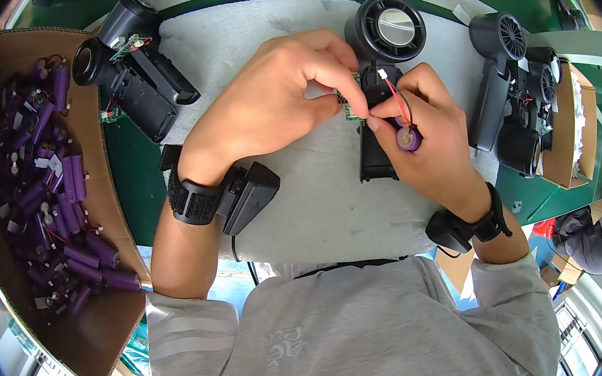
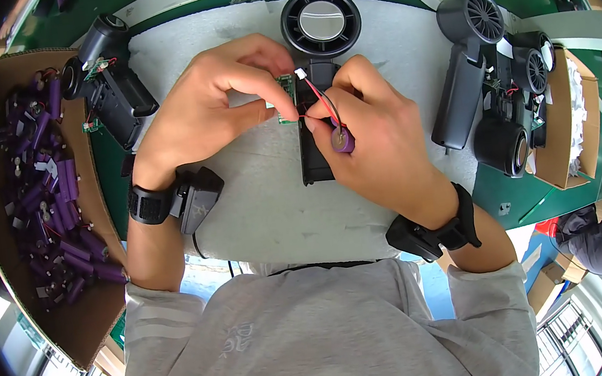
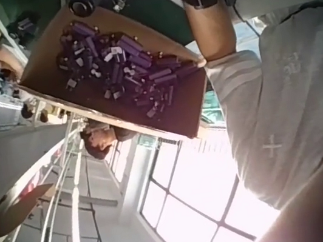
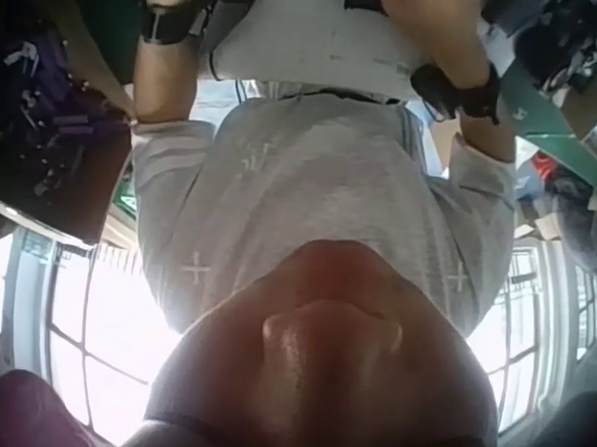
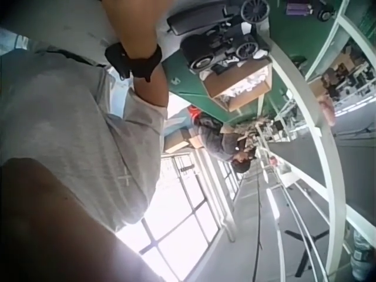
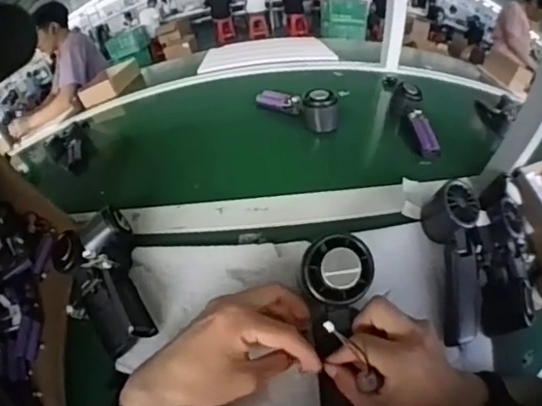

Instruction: The person picks up a battery pack from a box, connects its wire to a circuit board, and fits both components into a handheld fan housing. They press the battery pack into place, set the unit aside, and repeat the process with another fan.

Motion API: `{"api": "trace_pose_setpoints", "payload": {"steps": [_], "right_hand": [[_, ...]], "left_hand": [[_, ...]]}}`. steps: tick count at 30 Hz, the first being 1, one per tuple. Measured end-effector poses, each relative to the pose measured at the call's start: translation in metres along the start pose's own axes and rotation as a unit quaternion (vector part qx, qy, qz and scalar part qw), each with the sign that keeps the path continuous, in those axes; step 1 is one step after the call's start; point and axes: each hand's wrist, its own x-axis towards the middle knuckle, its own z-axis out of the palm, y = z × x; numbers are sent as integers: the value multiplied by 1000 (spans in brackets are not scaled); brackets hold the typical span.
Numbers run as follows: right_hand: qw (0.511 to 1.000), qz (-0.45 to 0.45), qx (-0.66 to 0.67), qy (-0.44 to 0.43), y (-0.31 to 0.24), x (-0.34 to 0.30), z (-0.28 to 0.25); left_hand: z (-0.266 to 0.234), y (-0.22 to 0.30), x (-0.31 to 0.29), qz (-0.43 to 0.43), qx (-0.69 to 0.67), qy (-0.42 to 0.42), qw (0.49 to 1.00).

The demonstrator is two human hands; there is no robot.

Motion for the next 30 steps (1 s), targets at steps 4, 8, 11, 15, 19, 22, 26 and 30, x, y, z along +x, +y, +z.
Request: {"api": "trace_pose_setpoints", "payload": {"steps": [4, 8, 11, 15, 19, 22, 26, 30], "right_hand": [[1000, 5, -16, 2, 0, 0, 1], [1000, -4, -28, 7, 3, 0, 2], [1000, -10, -21, 13, 4, 0, 4], [1000, -11, -20, 21, 3, 0, 4], [999, -7, -24, 29, 4, 0, 4], [999, -32, -19, 31, 8, -1, 6], [998, -40, 38, 26, 6, 3, -2], [998, -37, 51, 15, 4, 1, -9]], "left_hand": [[-8, 10, 0, 18, 63, -32, 997], [-3, 19, -1, 40, 55, -30, 997], [6, 18, 2, 44, 34, -1, 998], [10, 15, 2, 20, 6, 15, 1000], [8, 12, 2, 28, -6, -4, 1000], [8, 9, 3, 48, -2, -12, 999], [6, 9, 2, 42, -10, -21, 999], [8, 13, 1, -28, -111, 18, 993]]}}
